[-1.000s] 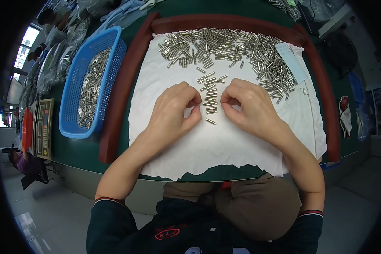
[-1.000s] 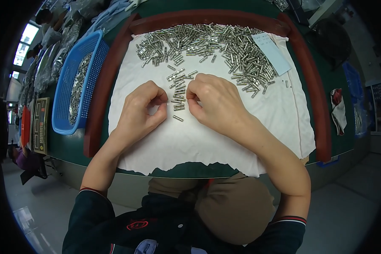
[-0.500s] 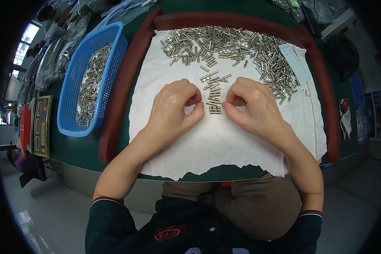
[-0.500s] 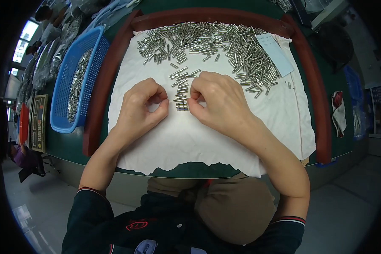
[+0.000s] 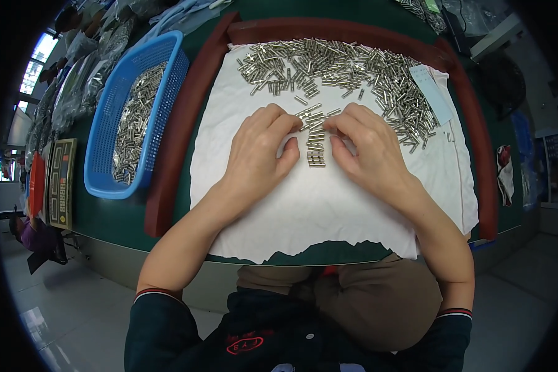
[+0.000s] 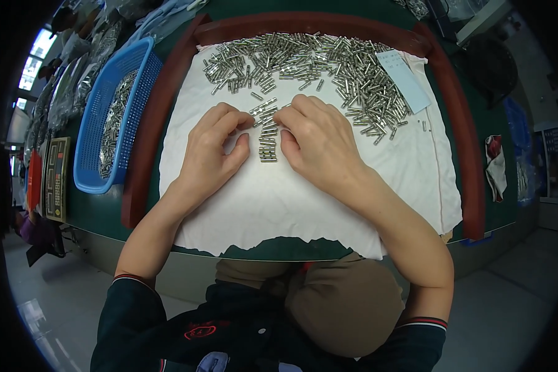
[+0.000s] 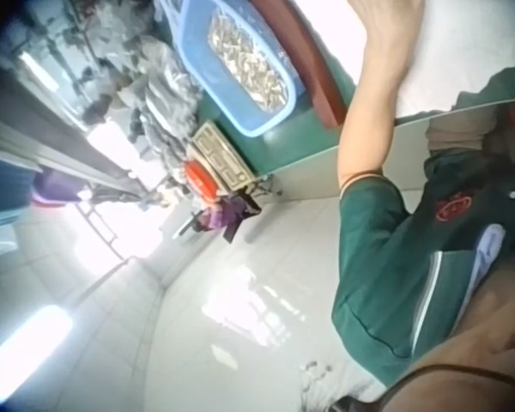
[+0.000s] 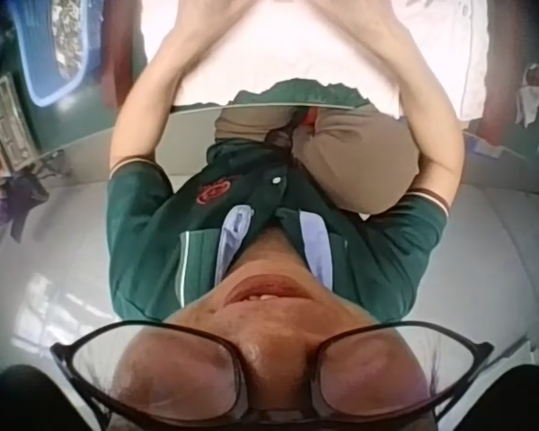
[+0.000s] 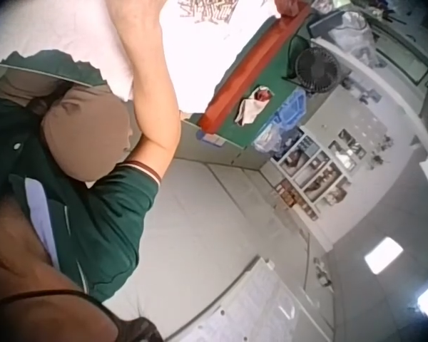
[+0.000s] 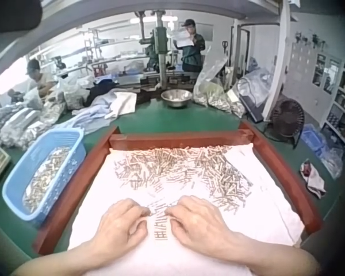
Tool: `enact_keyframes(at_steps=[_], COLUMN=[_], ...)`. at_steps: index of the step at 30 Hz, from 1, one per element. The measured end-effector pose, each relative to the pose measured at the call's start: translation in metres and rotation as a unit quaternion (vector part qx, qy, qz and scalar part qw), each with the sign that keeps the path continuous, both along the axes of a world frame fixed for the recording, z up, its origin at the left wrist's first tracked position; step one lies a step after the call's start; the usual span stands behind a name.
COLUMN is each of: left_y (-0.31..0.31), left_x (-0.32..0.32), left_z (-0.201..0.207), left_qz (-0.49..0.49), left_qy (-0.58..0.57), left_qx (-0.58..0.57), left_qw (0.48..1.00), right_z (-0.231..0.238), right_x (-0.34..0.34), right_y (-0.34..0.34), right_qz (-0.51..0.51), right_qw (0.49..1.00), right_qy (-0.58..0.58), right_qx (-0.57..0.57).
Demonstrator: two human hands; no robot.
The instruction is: Manually arranging and aligning small metal links to assemble watch bands on a workbench.
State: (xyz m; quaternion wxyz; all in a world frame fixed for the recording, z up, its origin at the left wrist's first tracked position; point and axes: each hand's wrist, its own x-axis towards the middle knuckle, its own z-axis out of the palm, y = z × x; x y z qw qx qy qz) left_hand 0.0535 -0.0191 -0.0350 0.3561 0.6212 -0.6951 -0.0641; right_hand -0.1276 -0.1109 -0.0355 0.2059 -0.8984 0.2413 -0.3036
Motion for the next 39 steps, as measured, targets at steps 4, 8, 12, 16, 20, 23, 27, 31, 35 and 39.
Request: enact_keyframes(at_steps=[4,8,12,16,20,23,27,31,35,39], left_y=[-0.003,-0.009,-0.014,-0.016,-0.014,-0.009,-0.004,-0.004,-0.006,-0.007], left_x=[0.001,0.001,0.002,0.002,0.002,0.003,0.003,0.001,-0.007,-0.004], left_z=[-0.003,-0.007,-0.009,-0.010,-0.009,-0.007,-0.005,-0.009,-0.008,-0.006], left_qz=[0.004,0.008,0.007,-0.013,-0.033,-0.063,-0.060,-0.040,-0.022,-0.007], left_qy=[0.002,-0.001,0.004,0.009,0.019,0.004,-0.008,-0.037,-0.073,-0.076], left_qx=[0.007,0.010,-0.007,-0.025,-0.021,-0.020,-0.013,-0.015,-0.028,-0.045], left_qw=[1.000,1.000,1.000,1.000,0.999,0.998,0.998,0.998,0.997,0.996], right_z=[-0.005,-0.008,-0.007,-0.005,-0.003,-0.001,0.001,-0.001,-0.003,-0.004], right_x=[0.005,0.006,0.010,0.008,0.007,0.004,-0.002,-0.002,0.005,0.003], right_y=[-0.001,-0.003,-0.003,-0.002,0.003,0.007,0.002,0.004,0.009,0.003], right_qz=[0.005,0.008,-0.003,0.010,0.015,0.032,-0.004,-0.015,-0.012,-0.027], right_qw=[0.999,0.999,0.999,1.000,1.000,0.999,0.998,0.999,0.996,0.997], right_qy=[-0.013,-0.009,-0.022,-0.001,-0.004,-0.010,-0.028,0.003,0.011,0.002], right_qx=[-0.047,-0.044,-0.036,-0.021,-0.008,0.021,0.059,-0.034,-0.089,-0.079])
